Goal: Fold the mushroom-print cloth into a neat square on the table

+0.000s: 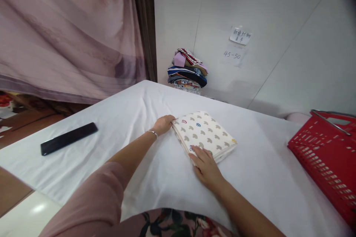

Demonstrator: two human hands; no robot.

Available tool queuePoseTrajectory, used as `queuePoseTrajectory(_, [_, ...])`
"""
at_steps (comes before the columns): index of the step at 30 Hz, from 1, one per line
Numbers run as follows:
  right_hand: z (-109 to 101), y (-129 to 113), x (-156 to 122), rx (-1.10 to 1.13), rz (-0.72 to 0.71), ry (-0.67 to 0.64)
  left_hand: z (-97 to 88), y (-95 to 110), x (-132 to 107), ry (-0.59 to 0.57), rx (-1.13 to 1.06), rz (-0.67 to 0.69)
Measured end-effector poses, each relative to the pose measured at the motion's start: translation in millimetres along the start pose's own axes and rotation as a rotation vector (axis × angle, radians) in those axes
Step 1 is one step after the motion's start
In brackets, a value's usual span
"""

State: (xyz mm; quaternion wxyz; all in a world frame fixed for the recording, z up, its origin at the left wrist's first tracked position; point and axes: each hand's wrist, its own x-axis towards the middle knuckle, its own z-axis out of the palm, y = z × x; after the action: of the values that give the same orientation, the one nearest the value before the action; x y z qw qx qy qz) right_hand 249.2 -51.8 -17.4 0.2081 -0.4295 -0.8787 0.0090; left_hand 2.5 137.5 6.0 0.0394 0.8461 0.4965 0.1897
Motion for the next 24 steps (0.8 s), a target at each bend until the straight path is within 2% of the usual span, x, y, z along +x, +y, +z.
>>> queuePoseTrajectory(4, [0, -1, 0, 0.004, 0.005, 0.009, -6.8, 10, 4, 0.057, -0.042, -0.02])
queuePoseTrajectory(8, [0, -2, 0, -0.002, 0.008, 0.009, -3.1, 36, -2, 0.164, -0.099, 0.155])
queuePoseTrajectory(10, [0, -2, 0, -0.004, 0.006, 0.004, 4.9, 47, -9, 0.12, -0.084, 0.203])
queuePoseTrajectory(13, [-1, -2, 0, -0.007, 0.002, -0.005, 15.8, 53, -17, 0.018, -0.055, 0.156])
queuePoseTrajectory(16, [-2, -2, 1, -0.007, 0.006, -0.008, 16.9, 55, -18, -0.025, -0.045, 0.107])
queuePoseTrajectory(19, [-2, -3, 2, -0.002, 0.012, -0.011, 12.5, 65, -19, -0.002, -0.042, 0.114])
queuePoseTrajectory(24, [-6, -7, 2, 0.024, 0.035, -0.04, 20.2, 88, -36, 0.067, -0.069, 0.273])
